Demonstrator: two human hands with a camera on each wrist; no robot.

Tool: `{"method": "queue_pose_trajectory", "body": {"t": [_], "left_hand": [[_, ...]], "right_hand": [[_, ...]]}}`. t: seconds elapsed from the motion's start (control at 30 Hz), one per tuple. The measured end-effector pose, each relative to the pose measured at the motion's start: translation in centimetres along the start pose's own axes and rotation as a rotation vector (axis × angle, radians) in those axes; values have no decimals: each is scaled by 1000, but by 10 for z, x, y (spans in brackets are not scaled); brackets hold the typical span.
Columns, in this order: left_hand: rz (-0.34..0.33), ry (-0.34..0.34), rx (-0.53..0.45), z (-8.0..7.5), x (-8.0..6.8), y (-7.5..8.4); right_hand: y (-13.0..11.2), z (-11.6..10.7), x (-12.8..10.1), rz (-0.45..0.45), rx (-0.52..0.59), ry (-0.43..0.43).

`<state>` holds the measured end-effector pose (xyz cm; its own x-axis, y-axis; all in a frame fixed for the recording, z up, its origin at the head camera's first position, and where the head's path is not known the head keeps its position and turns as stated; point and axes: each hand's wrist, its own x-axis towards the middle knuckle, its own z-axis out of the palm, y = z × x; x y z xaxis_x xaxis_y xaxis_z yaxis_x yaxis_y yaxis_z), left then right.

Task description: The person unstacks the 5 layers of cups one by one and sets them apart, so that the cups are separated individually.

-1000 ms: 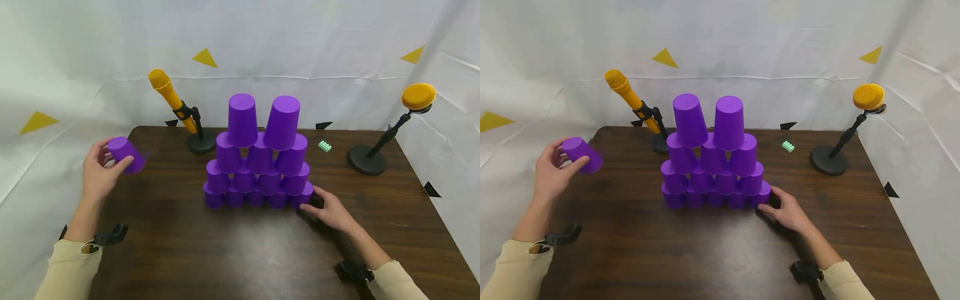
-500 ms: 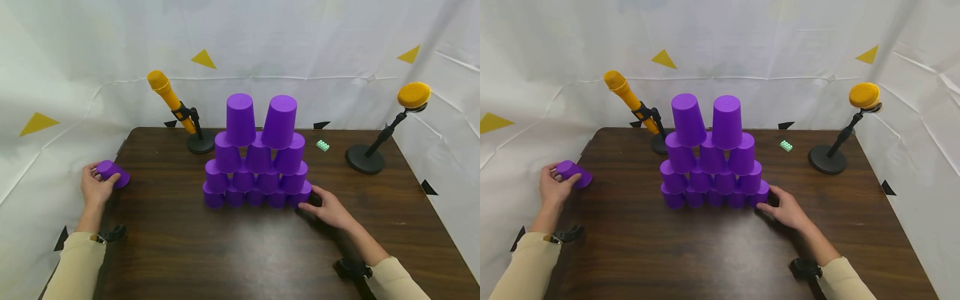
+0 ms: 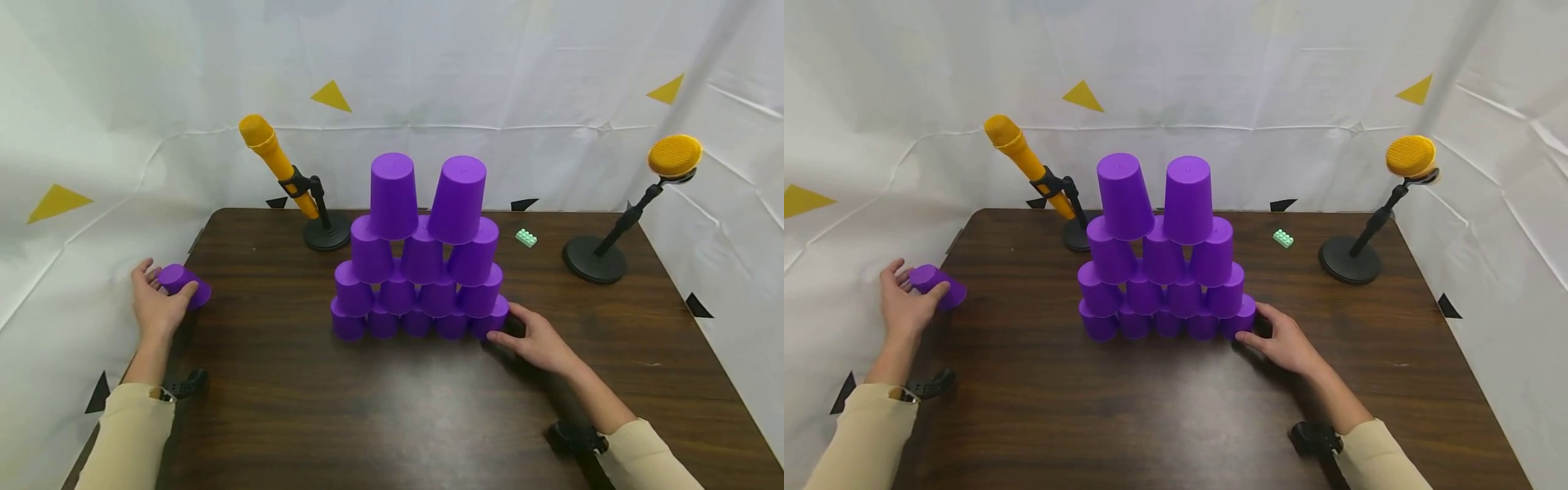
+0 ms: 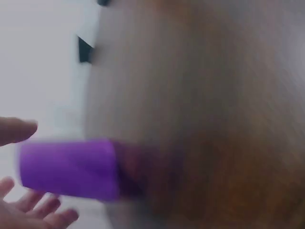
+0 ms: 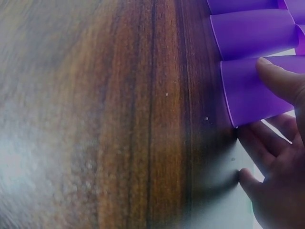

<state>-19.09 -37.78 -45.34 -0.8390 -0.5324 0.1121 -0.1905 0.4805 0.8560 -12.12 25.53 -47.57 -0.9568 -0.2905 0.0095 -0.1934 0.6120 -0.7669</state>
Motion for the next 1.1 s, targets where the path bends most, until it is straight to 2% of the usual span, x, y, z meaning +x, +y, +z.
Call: {"method": "queue_pose_trajectory", "body": {"t": [0.07, 0.1, 0.17, 0.23, 0.3, 0.4, 0.47, 0.53, 0.6, 0.7, 0.8, 0.87, 1.1], "left_hand": [[128, 69, 1, 1, -2, 17], [217, 110, -1, 2, -4, 29], [401, 170, -17, 6, -9, 59], [577, 187, -49, 13, -20, 95], [717, 138, -105, 22, -37, 135], [848, -20, -194, 36, -75, 197], [894, -159, -247, 42, -103, 233], [922, -300, -295, 47, -127, 260], [927, -417, -331, 53, -142, 278], [892, -546, -370, 64, -154, 294], [863, -605, -396, 73, -159, 301], [861, -617, -406, 77, -161, 303], [872, -593, -430, 83, -166, 307]], "right_hand": [[-1, 0, 0, -6, -2, -3], [-1, 0, 0, -8, -3, -6], [-2, -1, 0, -9, -2, -9], [-2, -2, 0, -7, -3, -12], [-2, -2, 0, -6, -2, -17], [-1, -3, 0, -10, 0, -18], [-1, -3, 0, -16, 3, -17], [-1, -3, 0, -19, 4, -17], [-1, -2, 0, -18, 4, -17], [-1, -2, -1, -22, 4, -17], [-1, -3, -1, -27, 5, -13], [-2, -2, -1, -32, 5, -15], [-2, -2, 0, -25, 2, -17]]}}
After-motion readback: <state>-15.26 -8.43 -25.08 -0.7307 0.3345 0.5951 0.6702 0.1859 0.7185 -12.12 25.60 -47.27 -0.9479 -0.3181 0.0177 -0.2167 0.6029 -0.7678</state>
